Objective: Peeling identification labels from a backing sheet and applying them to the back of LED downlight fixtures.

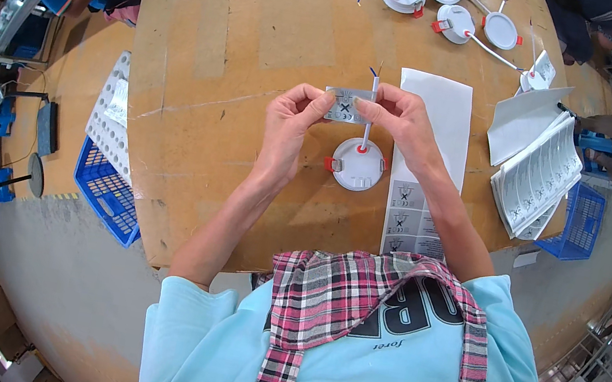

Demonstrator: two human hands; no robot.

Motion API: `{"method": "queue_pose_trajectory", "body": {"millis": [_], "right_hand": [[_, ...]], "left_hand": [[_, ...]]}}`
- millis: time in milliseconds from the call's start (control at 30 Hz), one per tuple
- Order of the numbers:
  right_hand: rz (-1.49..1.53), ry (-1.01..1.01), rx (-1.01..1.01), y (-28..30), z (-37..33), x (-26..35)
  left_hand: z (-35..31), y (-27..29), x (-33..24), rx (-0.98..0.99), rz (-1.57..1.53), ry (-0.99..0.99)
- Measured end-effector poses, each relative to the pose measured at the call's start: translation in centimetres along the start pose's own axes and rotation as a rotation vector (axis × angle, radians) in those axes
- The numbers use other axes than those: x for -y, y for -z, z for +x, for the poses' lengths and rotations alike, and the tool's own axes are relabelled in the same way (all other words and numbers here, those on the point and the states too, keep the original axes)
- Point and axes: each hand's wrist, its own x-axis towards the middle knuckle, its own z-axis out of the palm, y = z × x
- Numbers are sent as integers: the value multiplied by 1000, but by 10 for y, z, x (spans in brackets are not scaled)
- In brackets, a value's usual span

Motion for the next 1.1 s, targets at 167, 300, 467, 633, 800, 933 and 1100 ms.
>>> {"method": "queue_pose_trajectory", "body": {"millis": [167,300,467,633,800,933,1100], "right_hand": [[-22,-11,-3,-3,2,2],[-147,-70,44,1,2,4],[-230,-73,11,-1,-2,8],[-140,-35,-4,-2,-2,1],[-53,-22,-23,-6,1,-2],[40,-54,25,-7,6,-4],[91,22,-98,-4,4,2]], "left_hand": [[2,1,-7,13,-21,19],[1,3,-7,-8,37,4],[0,3,-6,-37,89,-12],[3,4,-6,-41,67,-15],[5,9,-6,-18,48,50],[6,11,-8,-26,69,37],[-10,-1,-23,-150,212,-166]]}}
